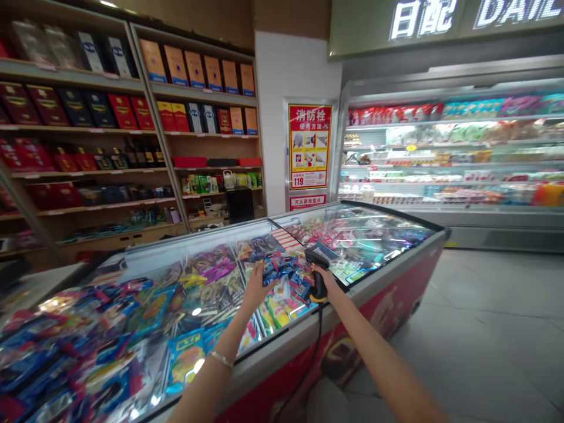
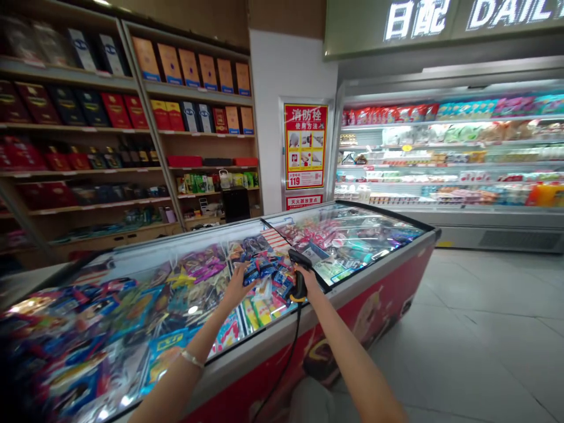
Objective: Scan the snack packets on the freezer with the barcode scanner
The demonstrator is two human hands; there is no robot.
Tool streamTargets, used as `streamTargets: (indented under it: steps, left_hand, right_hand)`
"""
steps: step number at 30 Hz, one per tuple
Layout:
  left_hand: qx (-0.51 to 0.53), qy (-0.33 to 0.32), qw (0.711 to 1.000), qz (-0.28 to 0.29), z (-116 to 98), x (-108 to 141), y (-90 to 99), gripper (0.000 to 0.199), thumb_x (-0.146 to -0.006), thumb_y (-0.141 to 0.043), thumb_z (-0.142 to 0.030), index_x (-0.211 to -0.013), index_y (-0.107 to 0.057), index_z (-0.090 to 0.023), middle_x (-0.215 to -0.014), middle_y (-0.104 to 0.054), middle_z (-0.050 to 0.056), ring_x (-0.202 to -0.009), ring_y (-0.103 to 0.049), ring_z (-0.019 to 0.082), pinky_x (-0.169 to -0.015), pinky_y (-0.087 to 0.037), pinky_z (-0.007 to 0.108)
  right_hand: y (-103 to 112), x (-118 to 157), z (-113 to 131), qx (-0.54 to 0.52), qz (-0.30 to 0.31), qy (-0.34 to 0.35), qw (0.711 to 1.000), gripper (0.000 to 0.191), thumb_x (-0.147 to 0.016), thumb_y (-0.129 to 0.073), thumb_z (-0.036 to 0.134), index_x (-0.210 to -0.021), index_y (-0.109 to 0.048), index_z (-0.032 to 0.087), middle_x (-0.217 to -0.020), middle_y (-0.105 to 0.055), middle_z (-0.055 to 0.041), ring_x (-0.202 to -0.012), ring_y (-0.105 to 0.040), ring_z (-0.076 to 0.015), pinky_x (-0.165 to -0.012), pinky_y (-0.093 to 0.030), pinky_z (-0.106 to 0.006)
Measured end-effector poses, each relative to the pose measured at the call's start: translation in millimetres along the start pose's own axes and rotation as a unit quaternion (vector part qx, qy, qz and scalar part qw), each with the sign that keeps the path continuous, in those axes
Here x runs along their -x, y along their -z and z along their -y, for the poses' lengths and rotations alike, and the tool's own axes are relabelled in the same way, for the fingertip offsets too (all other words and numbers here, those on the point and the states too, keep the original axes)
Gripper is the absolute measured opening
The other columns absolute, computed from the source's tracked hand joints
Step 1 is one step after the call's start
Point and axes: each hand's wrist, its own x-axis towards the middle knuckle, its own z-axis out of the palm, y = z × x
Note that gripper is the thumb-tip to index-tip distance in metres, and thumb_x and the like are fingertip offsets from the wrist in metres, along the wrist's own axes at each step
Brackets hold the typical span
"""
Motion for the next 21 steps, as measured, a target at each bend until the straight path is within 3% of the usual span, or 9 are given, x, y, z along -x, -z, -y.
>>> streamTargets:
  steps: [7,17,21]
  left_hand:
    - [0.011,-0.044,0.999,0.009,14.9,9.7,-11.6,0.064,-0.086,-0.052,-0.047,-0.142,-0.032,-0.025,-0.146,-0.035,0.013,-0.136,-0.036,0.027,-0.111,-0.03,0.047]
    - [-0.025,-0.052,0.998,0.033,12.5,7.1,-9.4,0.06,-0.087,-0.051,-0.046,-0.141,-0.036,-0.022,-0.143,-0.042,0.014,-0.134,-0.037,0.028,-0.111,-0.03,0.046]
    - [-0.042,-0.029,0.998,0.049,-0.8,8.3,-3.1,0.067,-0.084,-0.054,-0.045,-0.144,-0.033,-0.02,-0.144,-0.042,0.017,-0.134,-0.039,0.03,-0.11,-0.032,0.048]
  right_hand:
    - [7.1,-3.3,-8.5,-0.017,0.023,0.035,0.999,0.027,-0.063,-0.074,0.038,-0.063,-0.059,0.016,-0.053,-0.057,0.0004,-0.04,-0.047,-0.0094,-0.04,-0.038,-0.023]
    - [8.0,-4.1,-13.0,-0.002,0.022,0.032,0.999,0.03,-0.06,-0.077,0.04,-0.062,-0.062,0.014,-0.049,-0.056,0.0006,-0.039,-0.048,-0.0093,-0.039,-0.038,-0.021]
    - [5.2,1.4,-7.5,0.0,-0.005,0.029,1.0,0.029,-0.058,-0.078,0.037,-0.063,-0.062,0.013,-0.051,-0.058,-0.0003,-0.039,-0.048,-0.0093,-0.037,-0.039,-0.021]
